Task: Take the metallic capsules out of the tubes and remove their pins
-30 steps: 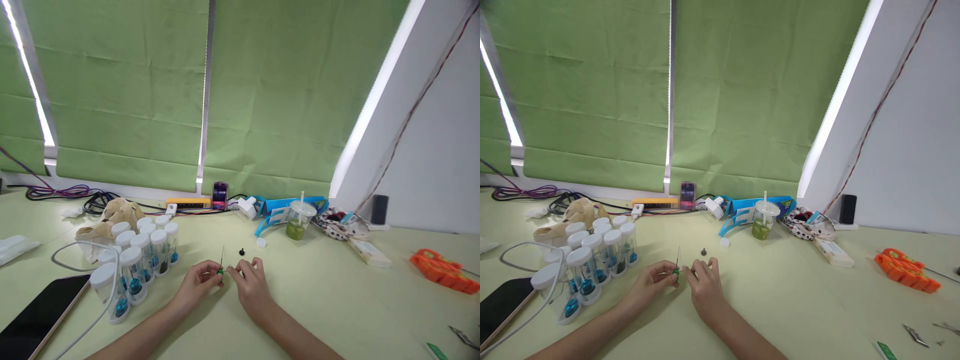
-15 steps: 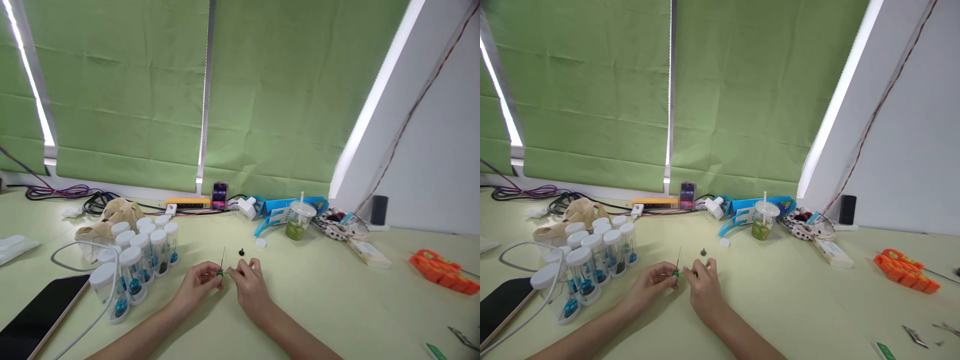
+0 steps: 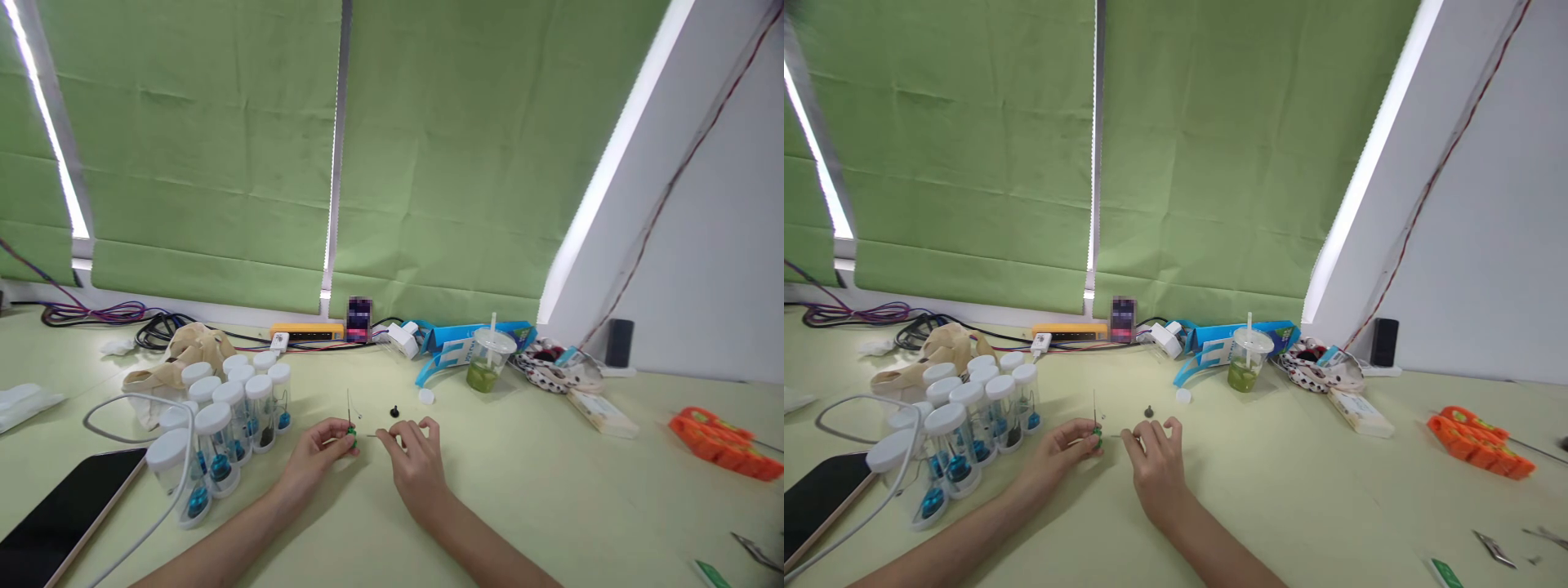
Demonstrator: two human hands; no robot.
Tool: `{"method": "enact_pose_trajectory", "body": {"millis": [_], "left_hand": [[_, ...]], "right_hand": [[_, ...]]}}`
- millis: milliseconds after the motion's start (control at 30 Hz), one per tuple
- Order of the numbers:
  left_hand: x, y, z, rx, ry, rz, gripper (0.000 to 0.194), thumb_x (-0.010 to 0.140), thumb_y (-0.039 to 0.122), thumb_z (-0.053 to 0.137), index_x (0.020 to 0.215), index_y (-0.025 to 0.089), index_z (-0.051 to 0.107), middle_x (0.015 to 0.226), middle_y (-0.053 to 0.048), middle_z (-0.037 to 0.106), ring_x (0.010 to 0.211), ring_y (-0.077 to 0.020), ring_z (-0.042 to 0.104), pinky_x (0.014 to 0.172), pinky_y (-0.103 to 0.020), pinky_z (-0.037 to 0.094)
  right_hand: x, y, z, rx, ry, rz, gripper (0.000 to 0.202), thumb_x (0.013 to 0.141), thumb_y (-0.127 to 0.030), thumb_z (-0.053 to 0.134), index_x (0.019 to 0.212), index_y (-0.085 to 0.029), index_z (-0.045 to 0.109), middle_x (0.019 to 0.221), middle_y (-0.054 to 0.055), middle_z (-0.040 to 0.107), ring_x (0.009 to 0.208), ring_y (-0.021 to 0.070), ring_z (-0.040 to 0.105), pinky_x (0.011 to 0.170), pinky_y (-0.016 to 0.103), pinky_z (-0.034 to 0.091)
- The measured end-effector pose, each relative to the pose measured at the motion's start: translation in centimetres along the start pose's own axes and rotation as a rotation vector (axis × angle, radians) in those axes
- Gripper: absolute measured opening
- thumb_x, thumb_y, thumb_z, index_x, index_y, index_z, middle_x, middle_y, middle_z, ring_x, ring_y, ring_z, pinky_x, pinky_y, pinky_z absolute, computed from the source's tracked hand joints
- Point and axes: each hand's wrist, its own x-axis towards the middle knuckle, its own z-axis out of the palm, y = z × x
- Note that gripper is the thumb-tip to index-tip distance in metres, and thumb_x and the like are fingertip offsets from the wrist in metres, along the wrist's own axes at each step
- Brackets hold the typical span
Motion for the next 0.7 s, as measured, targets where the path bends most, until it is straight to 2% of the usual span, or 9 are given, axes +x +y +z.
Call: {"method": "enact_pose_trajectory", "body": {"millis": [167, 300, 433, 533, 700], "left_hand": [[0.0, 0.0, 0.0, -0.110, -0.013, 0.000, 0.027, 0.063, 0.033, 0.072, 0.085, 0.017, 0.066, 0.093, -0.004, 0.064, 0.083, -0.0183, 0.059, 0.085, -0.035, 0.046], [-0.2, 0.0, 0.1, -0.150, -0.063, -0.028, 0.028, 0.063, 0.032, 0.073, 0.086, 0.018, 0.067, 0.095, -0.005, 0.063, 0.081, -0.0159, 0.060, 0.086, -0.035, 0.046], [-0.1, 0.0, -0.1, -0.196, -0.053, -0.074, 0.031, 0.062, 0.032, 0.074, 0.088, 0.018, 0.067, 0.095, -0.005, 0.064, 0.079, -0.0154, 0.061, 0.086, -0.034, 0.045], [0.0, 0.0, -0.2, -0.229, -0.049, -0.112, 0.032, 0.064, 0.032, 0.073, 0.091, 0.016, 0.067, 0.091, -0.006, 0.066, 0.079, -0.0161, 0.061, 0.085, -0.033, 0.045], [0.0, 0.3, 0.0, -0.249, -0.019, -0.136, 0.024, 0.064, 0.030, 0.073, 0.082, 0.014, 0.067, 0.083, -0.005, 0.066, 0.075, -0.0140, 0.060, 0.078, -0.029, 0.047]], "right_hand": [[-0.3, 0.6, 1.0, 0.054, -0.071, 0.035, 0.023, 0.085, -0.008, 0.042, 0.084, -0.019, 0.061, 0.073, 0.001, 0.051, 0.065, 0.0105, 0.045, 0.071, 0.029, 0.023], [-0.6, 0.5, 1.4, 0.129, -0.176, 0.034, 0.021, 0.086, -0.012, 0.045, 0.078, -0.020, 0.063, 0.070, 0.000, 0.051, 0.065, 0.0102, 0.045, 0.068, 0.029, 0.021], [-0.5, 0.2, 1.0, 0.160, -0.229, 0.081, 0.017, 0.085, -0.015, 0.049, 0.077, -0.021, 0.063, 0.072, 0.000, 0.052, 0.070, 0.0115, 0.046, 0.069, 0.029, 0.023], [-0.3, 0.2, 0.8, 0.144, -0.212, 0.149, 0.008, 0.082, -0.022, 0.055, 0.085, -0.022, 0.062, 0.079, 0.002, 0.054, 0.076, 0.0145, 0.048, 0.069, 0.029, 0.026], [-0.5, 1.0, 1.7, -0.002, -0.103, 0.296, 0.027, 0.083, -0.034, 0.050, 0.106, -0.023, 0.057, 0.107, 0.013, 0.053, 0.098, 0.0256, 0.046, 0.073, 0.036, 0.033]]}}
